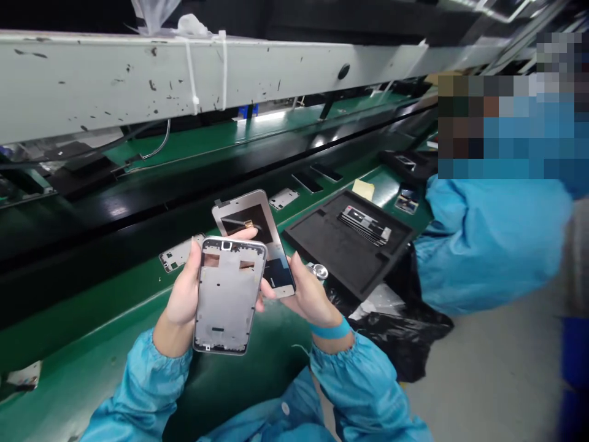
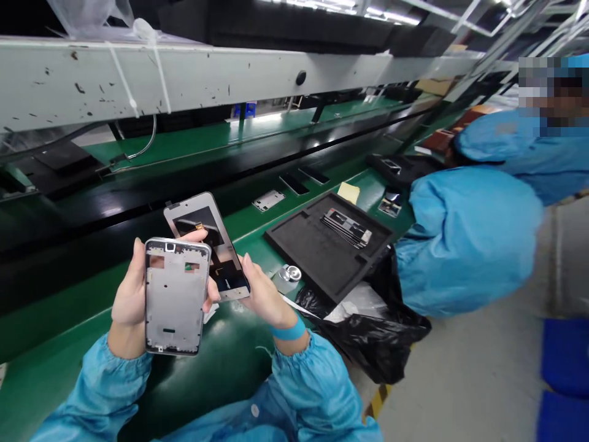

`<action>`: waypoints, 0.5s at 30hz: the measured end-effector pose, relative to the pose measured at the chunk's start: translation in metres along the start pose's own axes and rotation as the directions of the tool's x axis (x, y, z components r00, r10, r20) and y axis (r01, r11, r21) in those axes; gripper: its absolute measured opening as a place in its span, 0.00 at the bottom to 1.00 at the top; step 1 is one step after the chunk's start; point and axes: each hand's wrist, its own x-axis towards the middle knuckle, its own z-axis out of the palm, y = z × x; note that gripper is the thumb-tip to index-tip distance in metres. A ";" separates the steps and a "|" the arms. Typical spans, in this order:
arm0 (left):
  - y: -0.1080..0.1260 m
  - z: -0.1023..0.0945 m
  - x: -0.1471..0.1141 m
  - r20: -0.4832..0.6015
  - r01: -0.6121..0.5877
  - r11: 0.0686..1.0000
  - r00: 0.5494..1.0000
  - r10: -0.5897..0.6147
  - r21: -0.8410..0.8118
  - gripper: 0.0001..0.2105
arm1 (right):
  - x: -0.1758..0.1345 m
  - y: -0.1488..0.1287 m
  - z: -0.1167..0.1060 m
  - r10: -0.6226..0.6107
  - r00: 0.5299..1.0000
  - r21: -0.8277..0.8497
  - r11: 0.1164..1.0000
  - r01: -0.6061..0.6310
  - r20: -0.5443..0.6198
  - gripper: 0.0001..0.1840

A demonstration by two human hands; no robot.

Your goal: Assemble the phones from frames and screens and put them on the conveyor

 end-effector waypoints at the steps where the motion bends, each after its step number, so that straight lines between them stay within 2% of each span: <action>1: -0.002 0.002 -0.001 0.004 -0.008 1.000 1.000 0.008 -0.017 0.45 | -0.004 -0.002 0.003 0.022 1.000 0.049 0.999 -0.023 0.015 0.46; 4: -0.005 0.008 -0.004 0.027 -0.063 0.997 0.998 0.064 -0.053 0.40 | -0.019 0.003 0.005 0.022 0.998 0.146 0.989 -0.013 -0.055 0.43; 8: -0.007 0.016 -0.005 0.061 -0.162 0.978 0.983 0.171 -0.132 0.35 | -0.045 0.010 -0.010 -0.072 0.978 0.153 0.983 0.103 -0.197 0.38; 11: -0.006 0.022 -0.007 0.078 -0.159 0.968 0.981 0.177 -0.193 0.31 | -0.060 0.010 -0.025 -0.177 0.955 0.022 0.982 0.188 -0.237 0.38; 15: -0.005 0.026 -0.011 0.088 -0.143 0.959 0.982 0.169 -0.244 0.30 | -0.067 0.002 -0.036 -0.301 0.933 -0.200 0.944 0.262 -0.197 0.37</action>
